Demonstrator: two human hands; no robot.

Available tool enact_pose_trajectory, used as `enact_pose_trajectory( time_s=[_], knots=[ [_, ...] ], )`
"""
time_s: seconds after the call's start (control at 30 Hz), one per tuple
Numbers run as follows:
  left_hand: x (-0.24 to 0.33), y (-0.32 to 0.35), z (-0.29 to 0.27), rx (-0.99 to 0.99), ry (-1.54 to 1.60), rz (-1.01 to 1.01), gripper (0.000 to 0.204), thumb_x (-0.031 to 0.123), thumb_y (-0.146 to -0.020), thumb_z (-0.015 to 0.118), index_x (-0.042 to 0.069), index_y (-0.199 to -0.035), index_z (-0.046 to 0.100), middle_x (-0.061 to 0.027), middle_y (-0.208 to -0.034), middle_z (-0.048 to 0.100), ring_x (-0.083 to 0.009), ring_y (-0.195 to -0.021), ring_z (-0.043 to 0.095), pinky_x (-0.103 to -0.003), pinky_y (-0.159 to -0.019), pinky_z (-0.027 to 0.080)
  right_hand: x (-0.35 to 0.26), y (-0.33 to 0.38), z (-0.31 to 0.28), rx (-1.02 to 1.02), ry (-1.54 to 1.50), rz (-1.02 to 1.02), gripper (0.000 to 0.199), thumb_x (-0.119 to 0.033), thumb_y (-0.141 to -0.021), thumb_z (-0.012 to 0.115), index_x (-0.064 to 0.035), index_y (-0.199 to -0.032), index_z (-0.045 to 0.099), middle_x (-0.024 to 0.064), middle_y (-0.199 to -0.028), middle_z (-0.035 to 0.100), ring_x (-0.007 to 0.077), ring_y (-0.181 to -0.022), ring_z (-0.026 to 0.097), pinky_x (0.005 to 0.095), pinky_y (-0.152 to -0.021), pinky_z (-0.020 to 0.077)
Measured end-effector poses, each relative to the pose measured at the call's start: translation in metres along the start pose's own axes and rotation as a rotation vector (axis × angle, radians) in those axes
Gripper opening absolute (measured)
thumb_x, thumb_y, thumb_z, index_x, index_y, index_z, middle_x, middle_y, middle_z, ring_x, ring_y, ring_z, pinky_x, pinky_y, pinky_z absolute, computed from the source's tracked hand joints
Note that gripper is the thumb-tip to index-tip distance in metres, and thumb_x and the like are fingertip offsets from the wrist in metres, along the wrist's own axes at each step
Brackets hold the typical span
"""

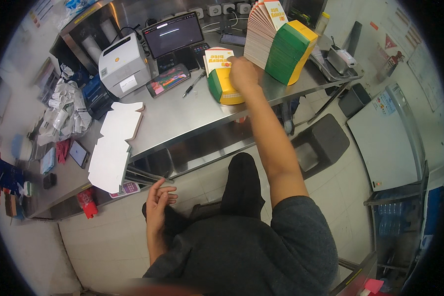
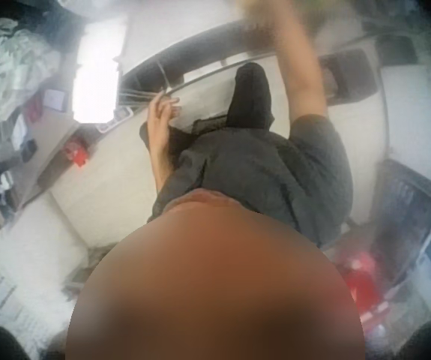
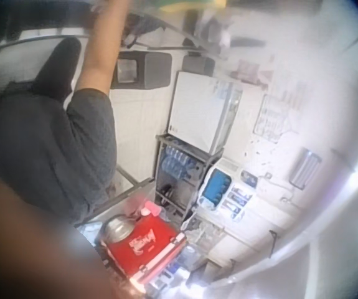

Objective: The person repeatedly folds flat cardboard pieces into small rectangular boxes and stacks them on a stainless steel counter. The person handles the cardboard by hand, folding along pre-scored lines and tucking flaps to form the box shape.

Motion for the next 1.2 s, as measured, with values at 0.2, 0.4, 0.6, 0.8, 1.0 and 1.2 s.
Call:
enact_pose_trajectory(
  time_s=[0.2,0.4,0.6,0.8,1.0,1.2],
  knots=[
    [-0.003,0.0,0.001,0.01,0.006,-0.015,0.047,0.015,-0.11,0.06,0.003,-0.154,0.05,-0.0117,-0.124,0.073,-0.0172,-0.103,0.069,-0.032,-0.091,0.054,-0.023,0.011,-0.004,-0.152,0.056,-0.041,0.036,-0.016,-0.102,0.052,-0.0169,-0.131,0.073,0.0196,-0.123,0.075,0.0404,-0.114,0.072,0.0532,-0.097,0.0568],
    [-0.003,0.004,0.0,0.023,-0.004,-0.037,0.042,0.013,-0.109,0.059,0.002,-0.15,0.054,-0.0113,-0.123,0.073,-0.0167,-0.103,0.069,-0.031,-0.091,0.054,-0.01,0.005,0.007,-0.145,-0.077,-0.12,0.035,-0.024,-0.106,0.048,-0.0124,-0.128,0.073,0.023,-0.125,0.073,0.0427,-0.117,0.069,0.0545,-0.101,0.0542],
    [-0.003,0.003,0.001,0.004,-0.019,-0.025,0.04,0.012,-0.109,0.059,0.003,-0.148,0.056,-0.0113,-0.124,0.073,-0.0171,-0.104,0.069,-0.032,-0.092,0.053,0.021,-0.013,0.035,-0.138,-0.192,-0.127,0.045,-0.034,-0.108,0.049,0.0001,-0.127,0.072,0.0271,-0.126,0.072,0.0459,-0.116,0.068,0.0503,-0.103,0.0515],
    [-0.006,0.011,-0.006,0.025,0.009,-0.034,0.038,0.013,-0.109,0.059,0.002,-0.146,0.057,-0.0107,-0.124,0.073,-0.0173,-0.104,0.069,-0.032,-0.092,0.053,0.041,-0.015,0.022,-0.208,-0.372,0.14,0.05,-0.042,-0.106,0.056,0.0015,-0.122,0.076,0.0266,-0.124,0.074,0.0413,-0.115,0.07,0.0459,-0.101,0.0515],
    [-0.008,0.015,-0.014,0.049,-0.004,-0.02,0.036,0.014,-0.11,0.059,0.003,-0.144,0.059,-0.0103,-0.124,0.073,-0.0168,-0.104,0.069,-0.032,-0.092,0.053,0.061,-0.01,0.022,0.003,-0.977,0.289,0.031,-0.02,-0.103,0.068,0.0051,-0.118,0.075,0.0182,-0.112,0.077,0.0275,-0.096,0.075,0.0362,-0.09,0.0562],
    [-0.009,0.011,-0.011,0.042,-0.023,-0.009,0.036,0.016,-0.109,0.058,0.001,-0.142,0.061,-0.0118,-0.122,0.073,-0.0191,-0.102,0.071,-0.033,-0.09,0.056,0.103,0.006,0.031,0.346,-1.676,0.433,0.024,-0.012,-0.106,0.064,0.0051,-0.123,0.065,0.013,-0.109,0.073,0.0245,-0.104,0.071,0.0344,-0.092,0.0573]
  ],
)
Point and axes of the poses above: each hand's wrist, its own y-axis away from the middle knuckle, its own z-axis out of the palm, x = y × z, the point moved 1 cm from there along -y, towards the middle knuckle
